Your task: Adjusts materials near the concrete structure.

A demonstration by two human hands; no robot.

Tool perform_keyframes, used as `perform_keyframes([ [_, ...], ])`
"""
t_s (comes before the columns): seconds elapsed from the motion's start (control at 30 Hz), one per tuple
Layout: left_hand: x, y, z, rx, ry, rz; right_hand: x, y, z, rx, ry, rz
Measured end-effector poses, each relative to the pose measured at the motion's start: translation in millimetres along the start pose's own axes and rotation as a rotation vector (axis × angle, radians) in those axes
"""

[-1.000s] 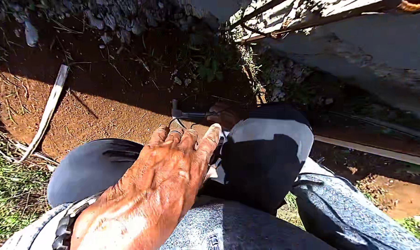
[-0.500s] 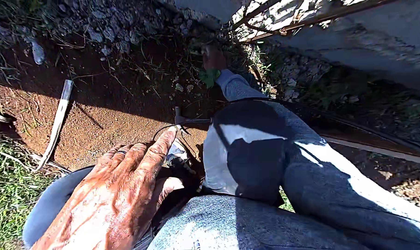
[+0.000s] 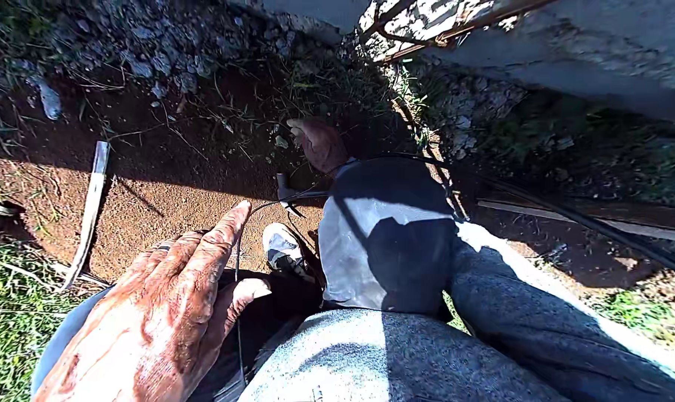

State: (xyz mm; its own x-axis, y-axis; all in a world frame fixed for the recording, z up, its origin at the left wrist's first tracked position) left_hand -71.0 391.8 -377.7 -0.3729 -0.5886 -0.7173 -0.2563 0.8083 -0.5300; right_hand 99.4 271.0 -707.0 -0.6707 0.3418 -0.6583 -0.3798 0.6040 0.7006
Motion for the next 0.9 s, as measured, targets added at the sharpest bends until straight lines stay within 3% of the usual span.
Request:
perform_keyframes([
  [0.03, -0.5, 0.9, -0.5, -0.005, -0.003, -0.001, -5.4, -7.9, 11.9, 0.027, -0.060, -0.050],
  [0.1, 0.4, 1.0, -2.1, -0.011, -0.014, 0.009, -19.1, -35.8, 47.2, 0.250, -0.124, -0.240],
  [0.17, 2.0, 0.4, -3.1, -0.014, -0.007, 0.014, -30.3, -67.3, 80.4, 0.546, -0.060, -0.361],
  [0.23, 3.3, 0.5, -4.3, -0.021, 0.005, -0.001, -40.8, -79.4, 102.7, 0.683, -0.033, -0.394],
  [0.43, 3.7, 0.6, -3.3, -0.043, 0.004, 0.009, -59.4, -71.7, 106.9, 0.722, 0.126, -0.469],
  [0.67, 2.4, -1.3, 4.6, -0.036, 0.008, 0.010, -28.5, -153.7, 120.0, 0.698, 0.271, -0.341],
  [0.83, 1.3, -1.9, 5.9, -0.045, 0.006, 0.020, -32.0, -159.9, 116.3, 0.603, 0.075, -0.017],
  [0.9, 2.4, -1.0, 4.5, -0.050, -0.002, 0.018, -34.0, -148.6, 104.5, 0.608, -0.021, -0.027],
])
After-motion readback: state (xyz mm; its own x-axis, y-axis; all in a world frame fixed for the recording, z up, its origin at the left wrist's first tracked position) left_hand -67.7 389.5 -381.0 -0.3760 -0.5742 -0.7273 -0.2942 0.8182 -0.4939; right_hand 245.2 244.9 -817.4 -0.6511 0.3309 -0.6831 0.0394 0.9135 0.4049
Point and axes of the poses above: each hand's wrist, its own z-axis towards the middle knuckle, its own x-axis out of the palm, y = z × x, the point moved 4 cm from there along z, towards the middle knuckle, and after that the axes turned 14 degrees about x, right-handed, at the moved point
